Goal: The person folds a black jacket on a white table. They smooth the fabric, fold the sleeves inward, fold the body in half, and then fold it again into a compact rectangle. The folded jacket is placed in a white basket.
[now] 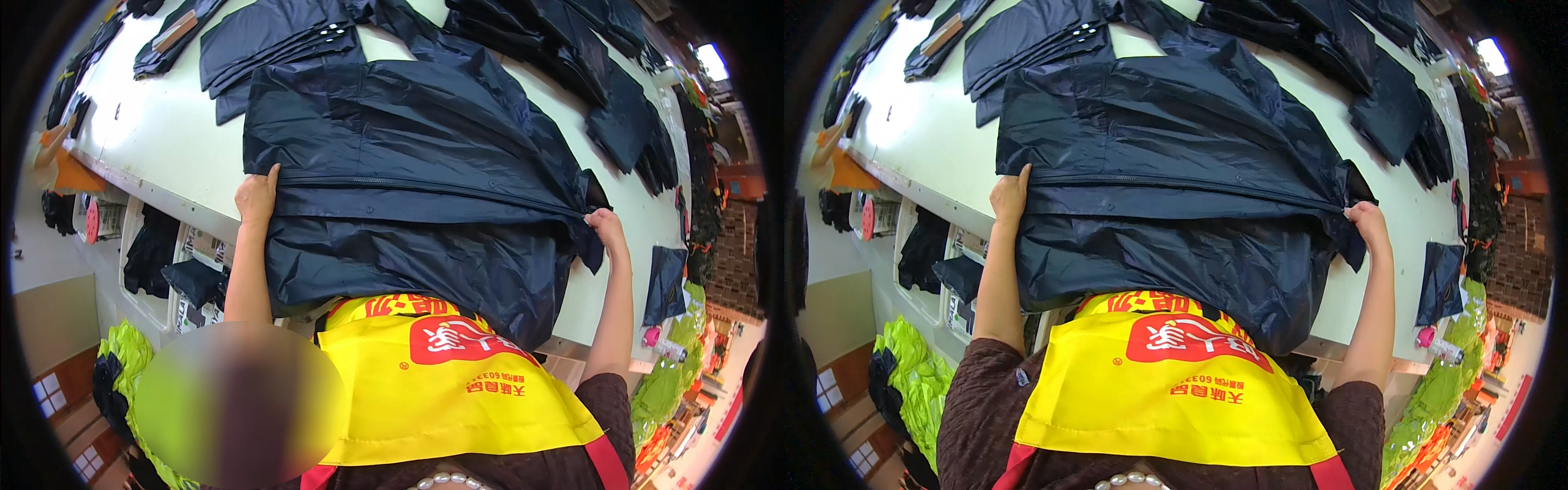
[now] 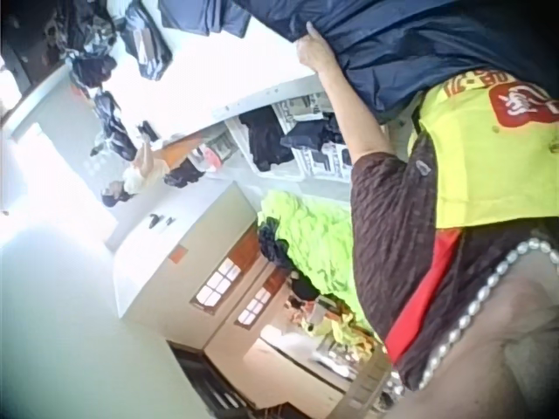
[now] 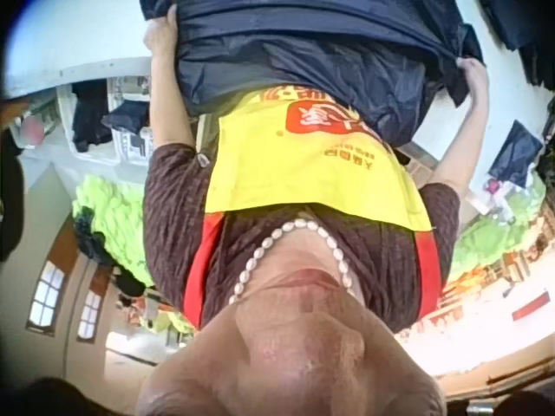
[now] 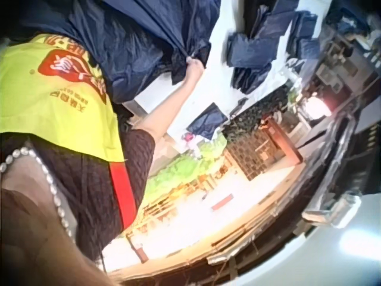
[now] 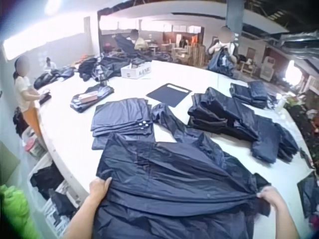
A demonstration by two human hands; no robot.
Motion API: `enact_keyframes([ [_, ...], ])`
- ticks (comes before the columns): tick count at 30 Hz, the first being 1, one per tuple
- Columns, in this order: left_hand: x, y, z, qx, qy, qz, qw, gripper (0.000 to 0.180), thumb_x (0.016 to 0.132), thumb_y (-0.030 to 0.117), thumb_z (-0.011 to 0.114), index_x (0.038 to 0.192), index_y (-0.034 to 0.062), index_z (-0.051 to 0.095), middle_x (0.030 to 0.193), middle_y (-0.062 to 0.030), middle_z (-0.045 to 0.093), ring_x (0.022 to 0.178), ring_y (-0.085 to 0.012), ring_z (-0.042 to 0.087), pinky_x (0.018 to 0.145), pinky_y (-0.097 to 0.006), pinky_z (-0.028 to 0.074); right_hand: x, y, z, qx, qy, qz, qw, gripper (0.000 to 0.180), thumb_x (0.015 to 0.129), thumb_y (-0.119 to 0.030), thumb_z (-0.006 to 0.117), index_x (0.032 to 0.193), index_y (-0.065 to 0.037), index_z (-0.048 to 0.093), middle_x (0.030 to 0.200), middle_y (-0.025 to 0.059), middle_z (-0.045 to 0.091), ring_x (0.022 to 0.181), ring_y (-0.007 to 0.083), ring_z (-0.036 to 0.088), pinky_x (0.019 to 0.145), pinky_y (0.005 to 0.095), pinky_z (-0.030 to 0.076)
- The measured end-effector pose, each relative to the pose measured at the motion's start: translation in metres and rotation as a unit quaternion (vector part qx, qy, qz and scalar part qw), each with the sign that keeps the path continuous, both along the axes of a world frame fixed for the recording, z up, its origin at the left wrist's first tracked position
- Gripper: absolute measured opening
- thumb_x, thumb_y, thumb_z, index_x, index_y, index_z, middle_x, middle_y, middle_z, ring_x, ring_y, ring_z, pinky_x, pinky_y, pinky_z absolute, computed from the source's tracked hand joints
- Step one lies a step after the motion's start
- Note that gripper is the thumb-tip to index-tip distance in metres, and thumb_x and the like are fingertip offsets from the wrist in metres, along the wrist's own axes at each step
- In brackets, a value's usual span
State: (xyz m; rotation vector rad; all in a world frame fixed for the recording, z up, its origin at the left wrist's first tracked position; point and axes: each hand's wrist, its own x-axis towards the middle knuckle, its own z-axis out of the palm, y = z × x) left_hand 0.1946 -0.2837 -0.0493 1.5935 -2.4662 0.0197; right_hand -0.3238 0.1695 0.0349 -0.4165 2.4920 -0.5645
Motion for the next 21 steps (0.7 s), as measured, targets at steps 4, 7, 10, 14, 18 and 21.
enact_keyframes([
  [4, -0.02, -0.005, 0.011, 0.056, 0.001, 0.031, 0.998, 0.063, 0.089, 0.056, 0.043, 0.071, 0.0012, 0.068, 0.075, -0.0215, 0.064, 0.074, -0.0393, 0.063, 0.068, -0.046, 0.049, 0.012, 0.002, -0.021, 0.053, 0.157, 0.099, 0.981, 0.024, 0.078, -0.025, 0.064, 0.078, -0.002, 0.059, 0.08, 0.0176, 0.062, 0.078, 0.0343, 0.06, 0.069, 0.0398, 0.045],
  [7, -0.002, -0.026, 0.019, 0.172, 0.025, 0.07, 0.982, 0.07, 0.087, 0.062, 0.041, 0.092, -0.0036, 0.065, 0.101, -0.0261, 0.062, 0.099, -0.0402, 0.058, 0.083, -0.047, 0.045, 0.025, -0.011, -0.006, -0.027, 0.253, 0.056, 0.966, 0.025, 0.084, -0.028, 0.059, 0.091, -0.004, 0.062, 0.083, 0.0167, 0.063, 0.08, 0.0334, 0.06, 0.071, 0.0385, 0.046],
  [10, -0.003, -0.015, 0.045, 0.004, 0.095, 0.119, 0.988, 0.056, 0.084, 0.05, 0.054, 0.107, -0.0009, 0.06, 0.111, -0.0195, 0.059, 0.102, -0.0375, 0.055, 0.086, -0.046, 0.043, 0.045, -0.034, 0.028, -0.19, 0.323, 0.099, 0.922, 0.024, 0.087, -0.025, 0.055, 0.094, -0.004, 0.063, 0.086, 0.0158, 0.064, 0.081, 0.0318, 0.061, 0.072, 0.0376, 0.047],
  [14, -0.092, 0.056, 0.097, -0.131, 0.265, -0.141, 0.945, 0.018, 0.078, 0.016, 0.064, 0.089, 0.0028, 0.064, 0.091, -0.0126, 0.062, 0.089, -0.031, 0.058, 0.084, -0.041, 0.043, 0.035, -0.08, 0.042, -0.057, 0.382, 0.035, 0.922, 0.037, 0.084, -0.038, 0.057, 0.096, -0.004, 0.063, 0.09, 0.0157, 0.065, 0.084, 0.0294, 0.063, 0.073, 0.0363, 0.048],
  [18, -0.185, 0.13, 0.088, 0.006, 0.237, -0.419, 0.877, 0.02, 0.076, 0.019, 0.067, 0.09, 0.0038, 0.064, 0.092, -0.0129, 0.063, 0.091, -0.0305, 0.059, 0.08, -0.039, 0.045, -0.026, -0.103, 0.035, 0.196, 0.107, -0.06, 0.973, 0.052, 0.08, -0.052, 0.056, 0.104, -0.007, 0.062, 0.097, 0.0155, 0.065, 0.087, 0.0248, 0.065, 0.064, 0.0341, 0.05],
  [21, -0.216, 0.156, 0.039, 0.08, 0.136, -0.459, 0.874, 0.055, 0.08, 0.037, 0.064, 0.123, 0.0064, 0.052, 0.13, -0.0179, 0.047, 0.123, -0.0327, 0.042, 0.102, -0.044, 0.032, -0.035, -0.1, 0.017, 0.083, -0.076, -0.111, 0.988, 0.045, 0.077, -0.035, 0.062, 0.109, -0.005, 0.059, 0.1, 0.0138, 0.064, 0.088, 0.0233, 0.064, 0.057, 0.0328, 0.051],
])
